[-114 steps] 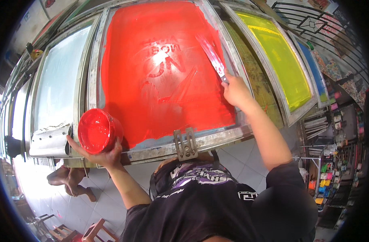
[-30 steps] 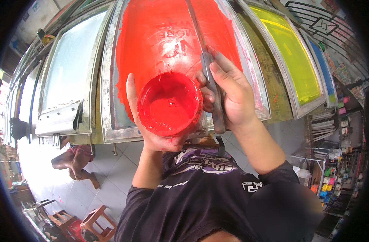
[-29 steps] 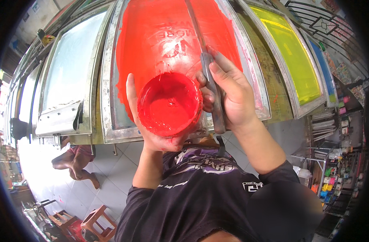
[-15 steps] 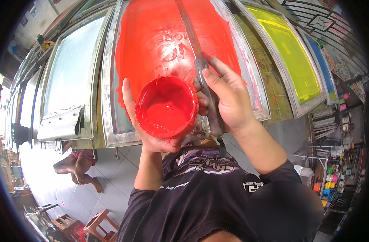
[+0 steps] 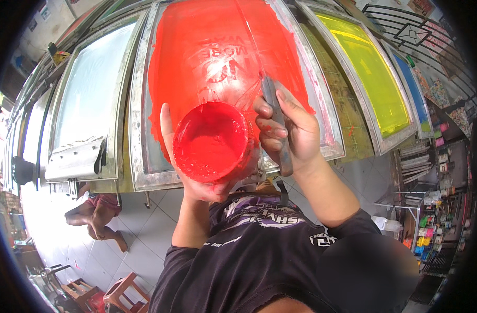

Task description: The person scoops red ink from a container and spreads it evenly across a screen printing frame using a squeegee. They repeatedly reload the squeegee and smooth the ink layer to cover the mesh surface.

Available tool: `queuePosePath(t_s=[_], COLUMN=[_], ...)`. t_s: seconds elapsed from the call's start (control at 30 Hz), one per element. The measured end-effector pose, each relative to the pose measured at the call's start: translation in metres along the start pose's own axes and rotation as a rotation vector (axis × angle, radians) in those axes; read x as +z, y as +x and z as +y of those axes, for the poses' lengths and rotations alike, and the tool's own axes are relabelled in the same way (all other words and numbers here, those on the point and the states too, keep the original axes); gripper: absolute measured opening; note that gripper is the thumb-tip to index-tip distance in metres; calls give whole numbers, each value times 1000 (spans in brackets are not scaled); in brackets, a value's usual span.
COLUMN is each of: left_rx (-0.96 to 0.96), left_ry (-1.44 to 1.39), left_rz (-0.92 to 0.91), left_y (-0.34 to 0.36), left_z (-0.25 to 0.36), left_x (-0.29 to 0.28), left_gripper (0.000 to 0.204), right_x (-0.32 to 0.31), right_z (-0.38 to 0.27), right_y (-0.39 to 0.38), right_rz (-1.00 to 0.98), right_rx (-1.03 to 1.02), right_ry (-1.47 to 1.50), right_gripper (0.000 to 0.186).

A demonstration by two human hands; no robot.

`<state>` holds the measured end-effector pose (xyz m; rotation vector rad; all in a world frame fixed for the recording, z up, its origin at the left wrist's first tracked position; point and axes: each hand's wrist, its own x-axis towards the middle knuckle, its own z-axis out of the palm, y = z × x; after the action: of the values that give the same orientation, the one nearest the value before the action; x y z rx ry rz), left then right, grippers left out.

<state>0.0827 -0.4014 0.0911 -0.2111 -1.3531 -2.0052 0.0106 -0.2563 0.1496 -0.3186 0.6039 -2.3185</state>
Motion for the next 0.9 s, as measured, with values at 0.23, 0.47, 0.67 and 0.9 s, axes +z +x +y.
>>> queuePosePath(t_s=[0.23, 0.47, 0.67, 0.9], left_rx=[-90, 54, 50, 84], left_ry=[24, 234, 242, 175], left_rz=[1, -58, 15, 19], left_y=[-8, -3, -3, 7], left_z=[5, 7, 5, -1], left_x=[4, 1, -1, -14], left_gripper=[133, 137, 140, 138], right_x=[18, 24, 24, 3], right_z=[1, 1, 4, -9], right_y=[-2, -5, -11, -22], right_rz=[71, 217, 314, 175], right_rx=[-93, -124, -83, -59], right_ry=[-275, -540, -542, -372], right_gripper=[37, 45, 47, 50])
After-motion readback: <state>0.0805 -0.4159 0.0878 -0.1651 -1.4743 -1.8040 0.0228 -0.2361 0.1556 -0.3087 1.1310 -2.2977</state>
